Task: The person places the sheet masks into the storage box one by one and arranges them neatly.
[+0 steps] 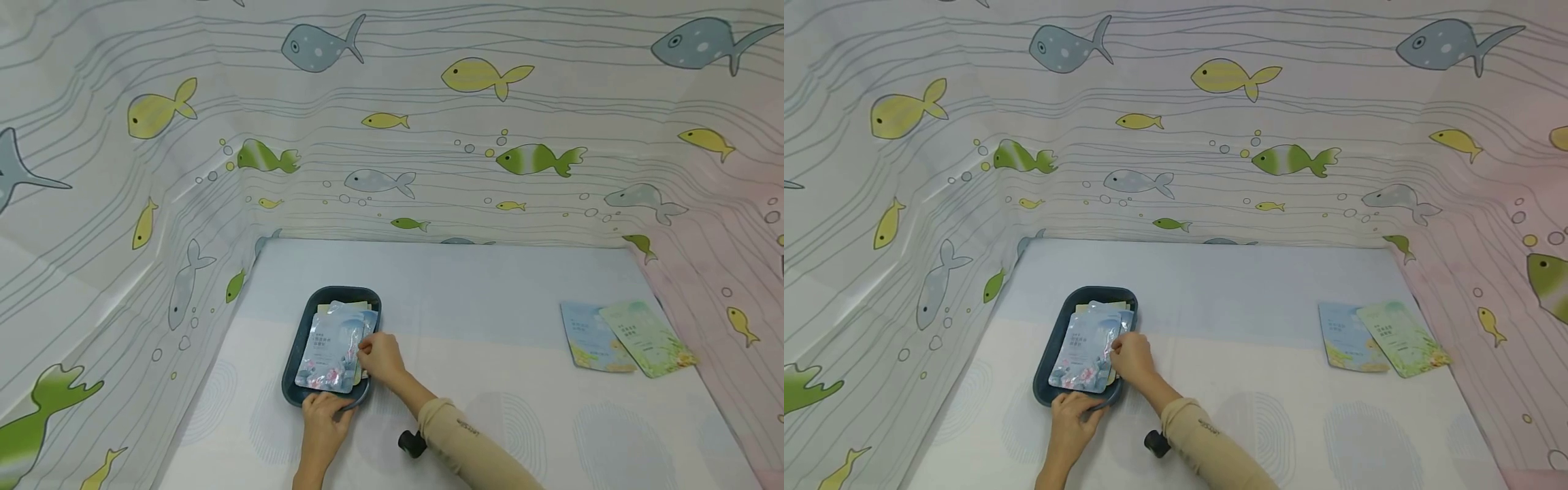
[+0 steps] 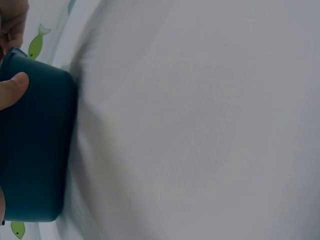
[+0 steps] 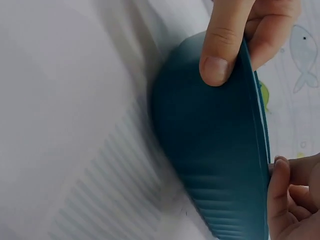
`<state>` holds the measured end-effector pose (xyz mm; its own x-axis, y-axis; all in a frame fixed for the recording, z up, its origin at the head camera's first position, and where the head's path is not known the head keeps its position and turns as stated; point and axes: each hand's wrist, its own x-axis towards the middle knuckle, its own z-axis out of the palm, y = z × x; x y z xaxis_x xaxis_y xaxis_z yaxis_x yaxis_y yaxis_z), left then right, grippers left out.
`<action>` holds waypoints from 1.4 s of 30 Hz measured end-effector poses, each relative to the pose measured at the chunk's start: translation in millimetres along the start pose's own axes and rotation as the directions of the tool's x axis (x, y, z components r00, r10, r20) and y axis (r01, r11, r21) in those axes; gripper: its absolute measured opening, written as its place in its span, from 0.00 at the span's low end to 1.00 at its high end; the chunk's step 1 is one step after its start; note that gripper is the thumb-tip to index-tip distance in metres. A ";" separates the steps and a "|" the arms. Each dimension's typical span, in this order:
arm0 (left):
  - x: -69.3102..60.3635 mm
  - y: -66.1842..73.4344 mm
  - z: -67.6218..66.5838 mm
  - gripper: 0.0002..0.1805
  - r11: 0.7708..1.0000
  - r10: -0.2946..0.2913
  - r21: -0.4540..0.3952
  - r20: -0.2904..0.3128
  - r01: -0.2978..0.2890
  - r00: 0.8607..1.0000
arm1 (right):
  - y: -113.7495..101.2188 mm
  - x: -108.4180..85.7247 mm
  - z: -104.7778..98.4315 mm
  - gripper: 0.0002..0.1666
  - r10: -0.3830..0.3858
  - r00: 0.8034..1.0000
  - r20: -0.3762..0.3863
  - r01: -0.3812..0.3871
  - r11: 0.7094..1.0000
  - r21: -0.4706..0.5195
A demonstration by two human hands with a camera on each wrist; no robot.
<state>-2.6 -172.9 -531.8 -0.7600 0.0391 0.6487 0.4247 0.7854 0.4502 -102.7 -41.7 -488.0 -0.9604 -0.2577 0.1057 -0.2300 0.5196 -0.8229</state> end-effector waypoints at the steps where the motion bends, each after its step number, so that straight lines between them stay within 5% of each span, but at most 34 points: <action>1: 0.0 0.3 0.0 0.17 1.000 0.004 0.002 -0.006 -0.004 1.000 | 0.4 -0.3 0.3 0.05 -0.005 1.000 -0.001 0.005 1.000 -0.010; 13: -3.6 1.6 -0.7 0.17 0.999 -0.045 0.026 0.011 0.044 0.999 | 9.3 -9.4 -1.6 0.08 -0.073 0.997 -0.008 0.073 0.972 0.225; 17: -4.5 2.2 0.5 0.17 0.998 -0.066 0.025 0.016 0.065 0.998 | 19.4 -15.8 -10.1 0.08 -0.092 0.994 -0.066 0.107 0.952 0.288; 26: -2.3 2.3 -0.4 0.17 0.999 -0.038 0.019 0.003 0.038 0.999 | 37.9 -37.4 -82.7 0.08 0.091 0.970 -0.225 -0.001 0.929 0.371; 33: -1.4 2.1 -1.4 0.17 0.998 -0.053 0.016 0.009 0.052 0.999 | 100.9 -45.4 -126.5 0.10 0.191 0.900 -0.393 -0.095 0.964 0.250; 38: -1.0 1.8 -0.4 0.17 0.999 -0.047 0.014 0.014 0.047 0.999 | 140.2 -57.2 -159.2 0.09 0.124 0.824 -0.552 -0.136 0.991 0.020; 42: -0.3 1.8 0.3 0.17 0.999 -0.041 0.011 0.014 0.041 0.999 | 165.8 -69.2 -186.1 0.09 0.064 0.770 -0.634 -0.181 0.976 -0.121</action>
<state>-1.8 -171.3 -531.4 -0.7835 0.0151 0.6212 0.3879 0.7929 0.4699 -103.6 213.9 -527.8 -0.8543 0.3517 0.3826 -0.0696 0.6522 -0.7549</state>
